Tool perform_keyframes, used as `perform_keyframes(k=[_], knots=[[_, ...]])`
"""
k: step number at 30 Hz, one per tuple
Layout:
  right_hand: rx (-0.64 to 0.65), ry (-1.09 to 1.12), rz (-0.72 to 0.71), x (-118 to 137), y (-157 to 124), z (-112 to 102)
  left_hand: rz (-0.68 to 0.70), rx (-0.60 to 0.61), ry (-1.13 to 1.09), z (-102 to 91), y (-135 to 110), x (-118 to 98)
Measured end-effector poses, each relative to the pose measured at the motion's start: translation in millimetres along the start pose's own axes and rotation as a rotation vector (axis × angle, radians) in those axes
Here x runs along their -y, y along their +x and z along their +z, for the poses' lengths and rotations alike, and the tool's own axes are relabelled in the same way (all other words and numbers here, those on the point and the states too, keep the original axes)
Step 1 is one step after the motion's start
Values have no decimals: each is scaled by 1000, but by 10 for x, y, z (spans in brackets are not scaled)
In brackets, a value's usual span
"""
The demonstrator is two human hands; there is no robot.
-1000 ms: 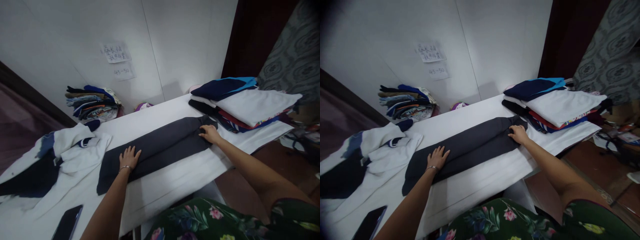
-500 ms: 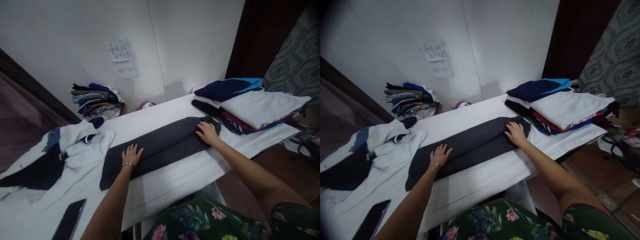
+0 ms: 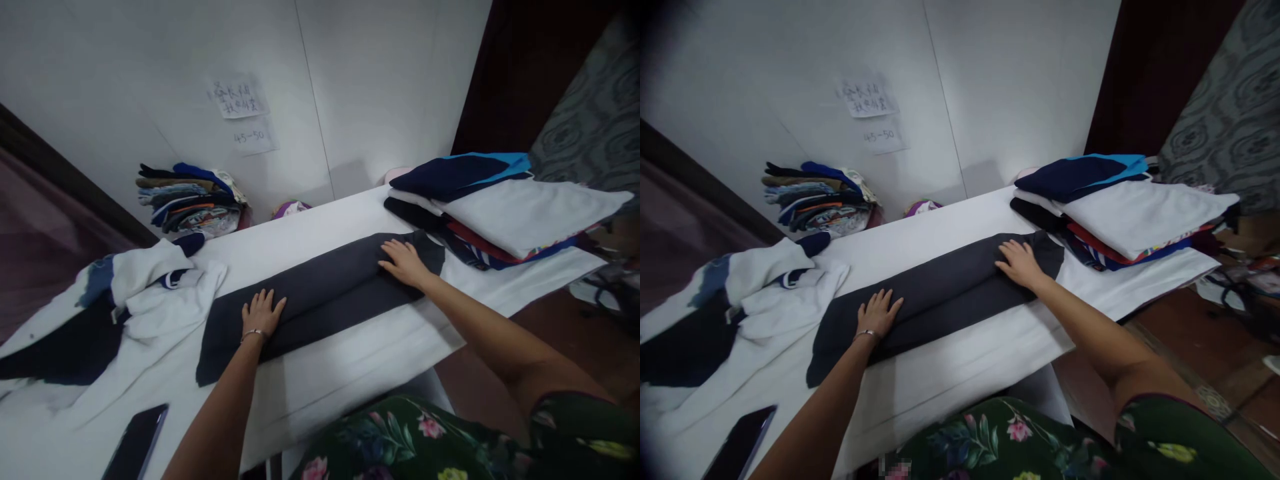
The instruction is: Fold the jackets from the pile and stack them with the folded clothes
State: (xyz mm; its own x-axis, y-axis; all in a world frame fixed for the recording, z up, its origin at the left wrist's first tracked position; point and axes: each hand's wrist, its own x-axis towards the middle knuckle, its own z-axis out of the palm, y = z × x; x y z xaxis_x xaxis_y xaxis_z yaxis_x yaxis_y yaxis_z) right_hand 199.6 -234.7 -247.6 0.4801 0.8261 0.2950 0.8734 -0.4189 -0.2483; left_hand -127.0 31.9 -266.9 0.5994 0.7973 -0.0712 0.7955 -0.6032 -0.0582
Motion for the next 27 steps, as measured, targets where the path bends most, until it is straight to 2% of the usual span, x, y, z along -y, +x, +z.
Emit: perform_keyframes(k=[3,6,12,16,20,23,27], knots=[[45,-58,190,-447,-117,-7,4,-26,1,16,4,6],[91,-68,223,-690,-194,5,-6,-22,1,25,9,8],[53,-167,208,-762,-172,89,-9,-11,15,16,1,4],[95,-78,117,-786,-23,64,-8,-13,14,14,2,5],[8,-9,20,-811,104,12,-5,-22,15,27,10,13],[-22,26,74,-855,76,31,-8,-20,24,33,11,18],[50,62,142,-924,-48,63,-10,-6,33,31,7,18]])
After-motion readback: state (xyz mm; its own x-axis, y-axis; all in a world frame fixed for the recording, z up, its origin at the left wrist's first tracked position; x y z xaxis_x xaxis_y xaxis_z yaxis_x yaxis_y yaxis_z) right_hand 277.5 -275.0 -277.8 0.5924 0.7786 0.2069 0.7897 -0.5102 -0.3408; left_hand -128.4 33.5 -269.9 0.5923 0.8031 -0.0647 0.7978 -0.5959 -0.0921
